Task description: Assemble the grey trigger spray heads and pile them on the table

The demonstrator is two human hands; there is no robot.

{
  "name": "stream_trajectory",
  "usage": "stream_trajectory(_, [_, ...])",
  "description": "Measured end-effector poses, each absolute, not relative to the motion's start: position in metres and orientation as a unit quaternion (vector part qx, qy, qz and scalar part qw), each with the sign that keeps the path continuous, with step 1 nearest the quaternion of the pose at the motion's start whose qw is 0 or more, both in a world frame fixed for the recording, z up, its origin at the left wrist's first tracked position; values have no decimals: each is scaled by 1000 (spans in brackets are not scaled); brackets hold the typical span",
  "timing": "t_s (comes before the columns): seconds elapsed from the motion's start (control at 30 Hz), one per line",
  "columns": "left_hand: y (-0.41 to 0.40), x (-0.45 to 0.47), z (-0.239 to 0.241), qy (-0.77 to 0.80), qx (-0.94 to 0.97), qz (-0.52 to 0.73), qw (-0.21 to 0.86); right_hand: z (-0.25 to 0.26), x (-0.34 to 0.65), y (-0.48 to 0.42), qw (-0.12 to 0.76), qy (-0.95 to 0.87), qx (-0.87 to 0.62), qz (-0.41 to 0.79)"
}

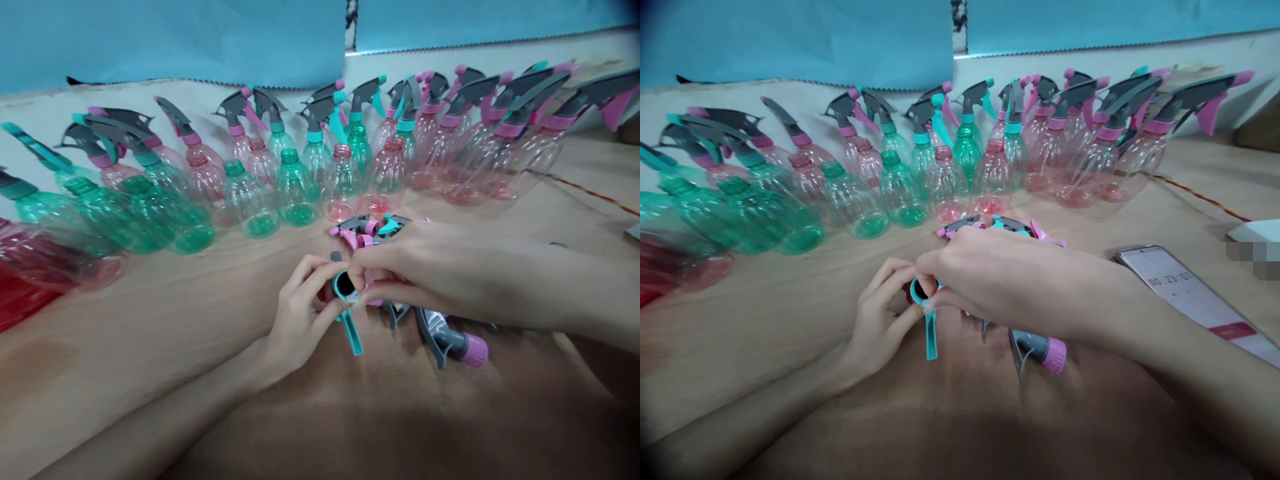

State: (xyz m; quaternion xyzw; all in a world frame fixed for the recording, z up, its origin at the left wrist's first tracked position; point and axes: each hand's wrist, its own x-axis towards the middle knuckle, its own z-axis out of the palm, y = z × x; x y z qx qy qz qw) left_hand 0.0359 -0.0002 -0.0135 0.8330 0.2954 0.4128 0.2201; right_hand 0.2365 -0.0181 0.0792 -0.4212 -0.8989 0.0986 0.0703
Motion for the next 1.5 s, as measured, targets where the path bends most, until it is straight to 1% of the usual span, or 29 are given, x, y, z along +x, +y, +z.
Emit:
stream_trajectory(0.2, [5, 35, -16, 329, 813, 418, 239, 83, 236, -15, 111, -904, -402, 97])
stream_trajectory(0.3, [5, 36, -16, 345, 797, 422, 258, 84, 235, -13, 141, -894, -415, 96])
stream_trajectory(0.4, [4, 37, -16, 328, 801, 432, 252, 80, 231, -12, 180, -883, -427, 69])
stream_trajectory(0.47, [3, 38, -16, 321, 802, 438, 249, 76, 228, -11, 190, -889, -413, 44])
stream_trajectory(0.57, [3, 38, -17, 330, 795, 438, 259, 73, 226, -10, 190, -905, -379, 22])
stream_trajectory(0.73, [5, 36, -22, 336, 777, 450, 285, 74, 233, -6, 158, -921, -346, 85])
stream_trajectory(0.83, [5, 35, -24, 329, 774, 457, 290, 73, 235, -4, 146, -920, -355, 77])
stream_trajectory(1.07, [1, 37, -17, 336, 788, 456, 242, 69, 229, -5, 149, -912, -380, 43])
stream_trajectory(1.23, [-1, 36, -15, 318, 798, 454, 238, 71, 232, -7, 139, -907, -391, 67])
stream_trajectory(1.37, [-1, 35, -17, 319, 806, 451, 212, 77, 231, -13, 144, -900, -403, 87])
stream_trajectory(1.5, [0, 33, -19, 324, 810, 456, 176, 77, 229, -17, 142, -903, -400, 67])
